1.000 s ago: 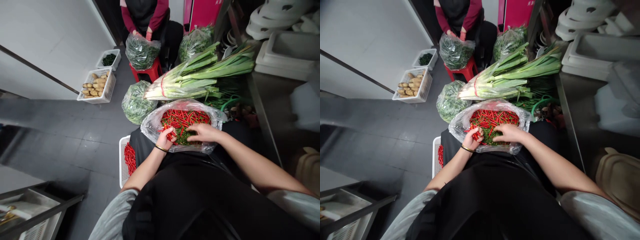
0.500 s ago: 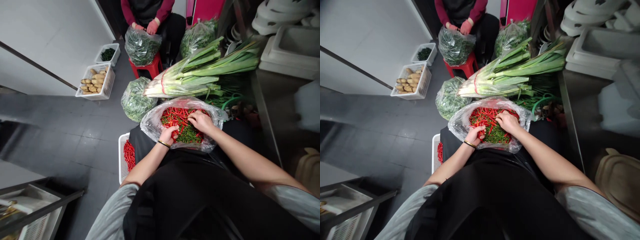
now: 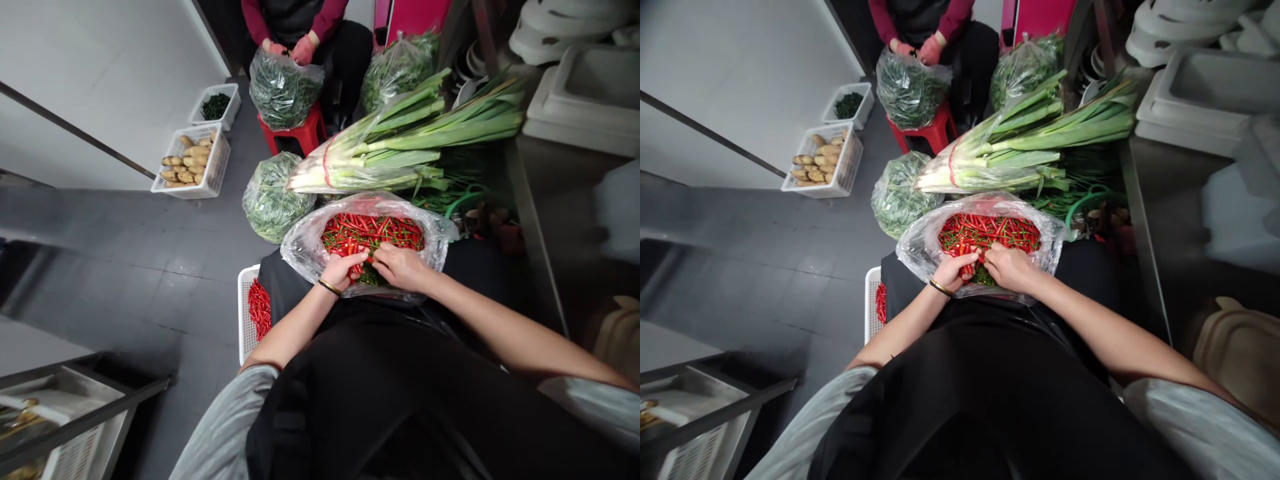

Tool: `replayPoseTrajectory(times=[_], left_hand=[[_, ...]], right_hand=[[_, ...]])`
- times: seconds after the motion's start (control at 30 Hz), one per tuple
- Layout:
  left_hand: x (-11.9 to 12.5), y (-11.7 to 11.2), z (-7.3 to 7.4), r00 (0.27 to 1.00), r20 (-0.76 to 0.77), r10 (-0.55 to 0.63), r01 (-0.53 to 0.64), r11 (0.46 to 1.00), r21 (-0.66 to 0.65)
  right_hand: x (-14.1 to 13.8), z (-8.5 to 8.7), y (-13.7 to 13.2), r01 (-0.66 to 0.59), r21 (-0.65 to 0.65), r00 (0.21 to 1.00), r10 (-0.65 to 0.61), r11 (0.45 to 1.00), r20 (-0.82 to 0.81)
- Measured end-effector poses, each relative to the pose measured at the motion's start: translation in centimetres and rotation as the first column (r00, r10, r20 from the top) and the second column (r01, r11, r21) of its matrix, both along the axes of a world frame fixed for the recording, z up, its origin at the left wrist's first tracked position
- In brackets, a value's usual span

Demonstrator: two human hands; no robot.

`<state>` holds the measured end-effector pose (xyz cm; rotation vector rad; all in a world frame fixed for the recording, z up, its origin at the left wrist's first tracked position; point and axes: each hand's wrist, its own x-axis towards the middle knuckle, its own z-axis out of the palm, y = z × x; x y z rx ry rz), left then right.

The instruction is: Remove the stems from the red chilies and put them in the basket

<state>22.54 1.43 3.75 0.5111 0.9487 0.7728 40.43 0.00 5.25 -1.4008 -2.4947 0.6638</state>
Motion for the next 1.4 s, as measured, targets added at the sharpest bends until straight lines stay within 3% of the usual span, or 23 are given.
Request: replayPoseTrajectory(times=[0.07, 0.17, 0.23, 0.3, 0.37, 0.43, 0.53, 0.67, 0.8, 0.87, 0.9, 0.93, 1.0, 1.1, 1.2, 1.3, 1.4], left_hand=[[0.0, -0.5, 0.0, 0.996, 0.015, -0.084, 0.084, 0.996, -0.023], [-0.5, -0.8, -0.1, 0.985, 0.071, -0.16, 0.166, 0.982, -0.087], [-1.0, -0.7, 0.1, 0.989, 0.076, -0.125, 0.131, 0.988, -0.086], [-1.3, -0.4, 0.2, 0.996, 0.062, -0.059, 0.063, 0.995, -0.073], [-1.3, -0.2, 0.3, 0.999, 0.039, -0.012, 0.015, 0.997, -0.075], [-1.3, -0.1, 0.2, 1.0, 0.006, 0.014, -0.013, 0.995, -0.094], [-1.2, 0.0, -0.4, 0.999, -0.023, 0.045, -0.047, 0.992, -0.113], [-1.0, 0.0, -1.1, 1.0, -0.004, 0.022, -0.022, 0.99, -0.14], [-0.7, -0.3, -0.8, 0.993, 0.033, -0.112, 0.114, 0.99, -0.088], [-0.7, -0.5, -0.5, 0.988, 0.015, -0.154, 0.155, 0.986, -0.069], [-0.7, -0.5, -0.4, 0.989, 0.011, -0.148, 0.148, 0.987, -0.066], [-0.8, -0.5, -0.4, 0.992, 0.014, -0.126, 0.126, 0.99, -0.065], [-0.9, -0.4, -0.4, 0.997, 0.024, -0.077, 0.078, 0.995, -0.06], [-1.1, -0.3, -0.6, 0.998, 0.029, -0.064, 0.066, 0.996, -0.066], [-1.2, -0.1, -0.8, 0.999, 0.034, -0.042, 0.045, 0.993, -0.106], [-1.0, 0.1, -0.9, 0.999, 0.033, -0.005, 0.01, 0.987, -0.163], [-0.7, 0.2, -1.2, 0.999, 0.041, 0.011, -0.003, 0.982, -0.19]], right_hand=[[-0.3, 1.0, -2.0, -0.174, -0.051, 0.974, 0.164, 0.983, -0.158], [0.0, 1.8, -2.6, -0.424, -0.155, 0.89, 0.378, 0.892, -0.255], [0.4, 1.5, -1.3, -0.342, -0.196, 0.94, 0.33, 0.919, -0.09], [0.6, 0.6, 0.9, -0.091, -0.11, 0.978, 0.11, 0.99, 0.175], [0.4, -0.7, 3.2, 0.074, -0.001, 0.936, -0.069, 0.997, 0.346], [0.0, -1.8, 4.6, 0.107, 0.02, 0.907, -0.106, 0.994, 0.407], [-0.3, -2.6, 4.5, 0.123, 0.019, 0.905, -0.12, 0.992, 0.407], [-0.4, -1.9, 0.9, 0.103, 0.075, 0.946, -0.12, 0.992, 0.301], [-0.5, -0.4, -2.3, -0.133, 0.069, 0.974, 0.118, 0.989, 0.194], [0.0, 0.0, -2.0, -0.257, 0.017, 0.957, 0.252, 0.966, 0.143], [0.4, -0.1, -1.3, -0.259, -0.008, 0.957, 0.258, 0.966, 0.135], [0.8, -0.3, -0.3, -0.205, -0.024, 0.966, 0.206, 0.978, 0.153], [1.6, -1.2, 2.4, 0.019, -0.007, 0.964, -0.016, 1.0, 0.264], [1.8, -2.7, 5.8, 0.211, 0.044, 0.868, -0.208, 0.976, 0.45], [1.1, -3.0, 6.0, 0.224, 0.065, 0.864, -0.228, 0.973, 0.45], [0.5, -2.0, 3.3, 0.193, 0.066, 0.936, -0.204, 0.979, 0.287], [0.8, -1.0, 0.4, 0.08, -0.002, 0.977, -0.078, 0.997, 0.2]])
